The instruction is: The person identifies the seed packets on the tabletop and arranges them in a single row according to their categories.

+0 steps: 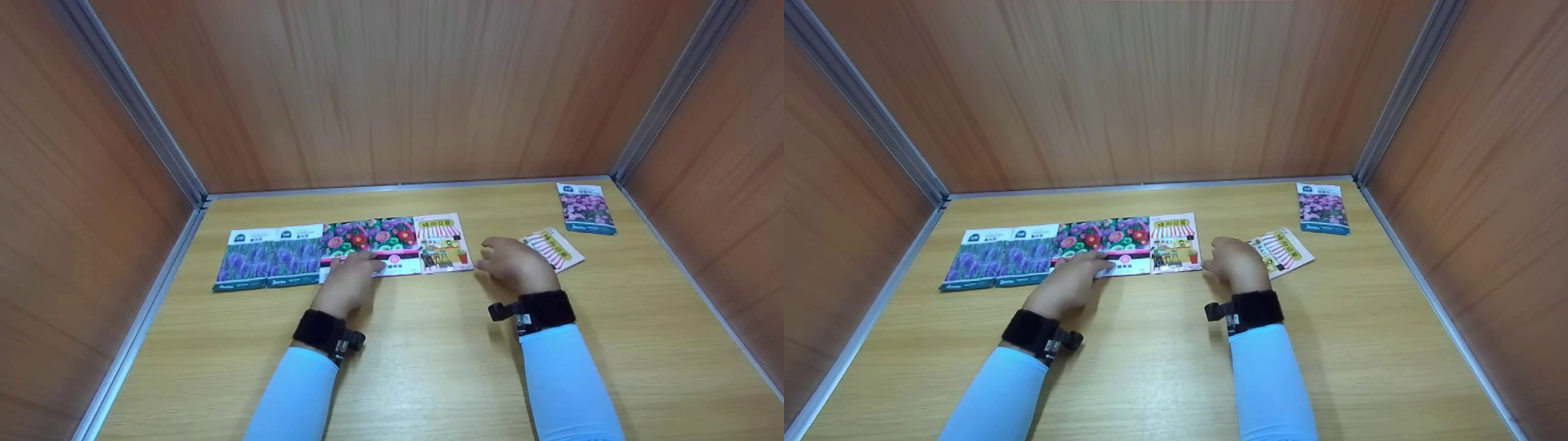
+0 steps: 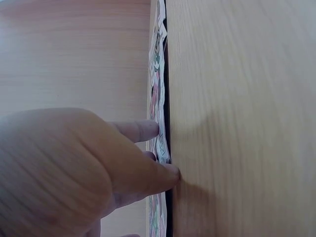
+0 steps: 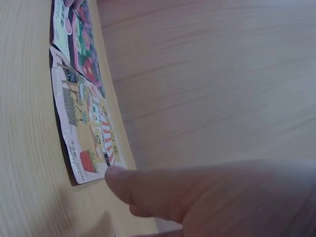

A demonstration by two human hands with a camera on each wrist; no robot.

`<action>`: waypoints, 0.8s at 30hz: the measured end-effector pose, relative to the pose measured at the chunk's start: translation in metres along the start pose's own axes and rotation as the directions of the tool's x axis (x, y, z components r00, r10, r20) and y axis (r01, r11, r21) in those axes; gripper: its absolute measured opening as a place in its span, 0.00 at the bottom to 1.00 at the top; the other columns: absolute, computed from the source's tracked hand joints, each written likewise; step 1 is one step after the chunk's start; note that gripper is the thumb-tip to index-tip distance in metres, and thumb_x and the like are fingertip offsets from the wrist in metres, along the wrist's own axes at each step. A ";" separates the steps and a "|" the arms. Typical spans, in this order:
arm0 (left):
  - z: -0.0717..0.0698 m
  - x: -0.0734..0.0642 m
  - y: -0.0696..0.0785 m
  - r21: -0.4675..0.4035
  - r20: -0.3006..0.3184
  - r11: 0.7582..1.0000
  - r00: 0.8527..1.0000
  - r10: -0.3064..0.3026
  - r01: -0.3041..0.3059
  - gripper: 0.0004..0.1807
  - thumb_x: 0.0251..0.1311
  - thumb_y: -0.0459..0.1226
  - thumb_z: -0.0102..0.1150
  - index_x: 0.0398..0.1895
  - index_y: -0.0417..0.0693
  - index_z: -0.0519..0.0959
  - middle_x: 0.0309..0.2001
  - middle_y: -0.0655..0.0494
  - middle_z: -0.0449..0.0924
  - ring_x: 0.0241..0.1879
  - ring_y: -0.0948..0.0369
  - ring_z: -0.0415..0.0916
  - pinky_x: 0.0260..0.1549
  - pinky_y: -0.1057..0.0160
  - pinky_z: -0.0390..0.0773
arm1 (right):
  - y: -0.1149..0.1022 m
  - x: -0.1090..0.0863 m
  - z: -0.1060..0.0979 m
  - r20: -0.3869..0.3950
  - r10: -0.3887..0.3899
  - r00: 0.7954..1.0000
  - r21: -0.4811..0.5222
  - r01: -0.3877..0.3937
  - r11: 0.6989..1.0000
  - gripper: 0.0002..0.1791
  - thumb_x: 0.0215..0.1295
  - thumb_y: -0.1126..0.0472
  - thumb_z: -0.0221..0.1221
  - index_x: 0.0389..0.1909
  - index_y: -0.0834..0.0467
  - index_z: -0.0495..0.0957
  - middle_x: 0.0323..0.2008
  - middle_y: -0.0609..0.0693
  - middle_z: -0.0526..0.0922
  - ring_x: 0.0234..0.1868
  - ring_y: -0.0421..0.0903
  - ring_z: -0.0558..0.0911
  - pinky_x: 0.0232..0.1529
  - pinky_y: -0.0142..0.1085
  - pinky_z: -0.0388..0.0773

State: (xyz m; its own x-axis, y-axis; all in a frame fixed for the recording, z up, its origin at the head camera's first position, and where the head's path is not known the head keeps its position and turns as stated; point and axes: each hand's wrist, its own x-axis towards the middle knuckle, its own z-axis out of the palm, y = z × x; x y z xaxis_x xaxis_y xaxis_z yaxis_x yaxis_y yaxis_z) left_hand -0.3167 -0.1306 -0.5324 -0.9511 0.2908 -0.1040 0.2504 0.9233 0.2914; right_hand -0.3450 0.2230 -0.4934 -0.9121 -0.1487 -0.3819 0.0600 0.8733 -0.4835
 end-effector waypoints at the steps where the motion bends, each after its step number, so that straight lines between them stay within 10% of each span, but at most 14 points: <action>1: 0.000 0.000 0.000 -0.003 0.001 1.000 1.000 0.000 0.000 0.45 0.57 0.17 0.67 0.78 0.56 0.83 0.85 0.46 0.73 0.87 0.43 0.65 0.86 0.24 0.56 | -0.001 0.001 0.000 0.006 0.004 1.000 0.009 -0.004 1.000 0.40 0.85 0.45 0.62 0.88 0.58 0.65 0.87 0.65 0.67 0.88 0.69 0.64 0.88 0.67 0.62; 7: -0.001 -0.002 0.000 -0.014 0.003 1.000 1.000 0.002 -0.002 0.45 0.56 0.17 0.67 0.79 0.56 0.82 0.85 0.46 0.73 0.87 0.42 0.64 0.86 0.24 0.56 | 0.002 0.006 0.000 -0.088 -0.007 0.996 -0.030 0.004 1.000 0.37 0.85 0.46 0.62 0.85 0.60 0.70 0.83 0.68 0.72 0.78 0.67 0.76 0.82 0.67 0.72; 15: -0.002 -0.001 0.000 -0.032 0.007 0.999 1.000 0.003 -0.003 0.48 0.53 0.15 0.67 0.79 0.55 0.82 0.85 0.44 0.72 0.87 0.41 0.64 0.86 0.24 0.56 | 0.019 0.007 -0.004 -0.203 0.167 0.965 -0.056 -0.181 0.982 0.35 0.79 0.48 0.63 0.78 0.65 0.74 0.67 0.73 0.74 0.64 0.71 0.75 0.53 0.59 0.83; 24: -0.001 -0.003 -0.001 -0.024 -0.014 1.000 1.000 0.016 -0.016 0.43 0.60 0.18 0.65 0.78 0.56 0.83 0.85 0.43 0.72 0.87 0.40 0.65 0.86 0.24 0.57 | 0.036 0.012 -0.002 -0.244 0.170 0.955 -0.073 -0.193 0.978 0.39 0.72 0.45 0.70 0.75 0.65 0.77 0.70 0.76 0.73 0.72 0.77 0.71 0.70 0.76 0.74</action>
State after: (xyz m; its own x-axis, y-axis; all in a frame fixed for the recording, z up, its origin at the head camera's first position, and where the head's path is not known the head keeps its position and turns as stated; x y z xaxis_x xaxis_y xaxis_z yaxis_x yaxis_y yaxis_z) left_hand -0.3144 -0.1322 -0.5316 -0.9495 0.3018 -0.0864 0.2612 0.9123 0.3154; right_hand -0.3543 0.2532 -0.5135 -0.9597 0.1196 -0.2544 0.2049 0.9173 -0.3416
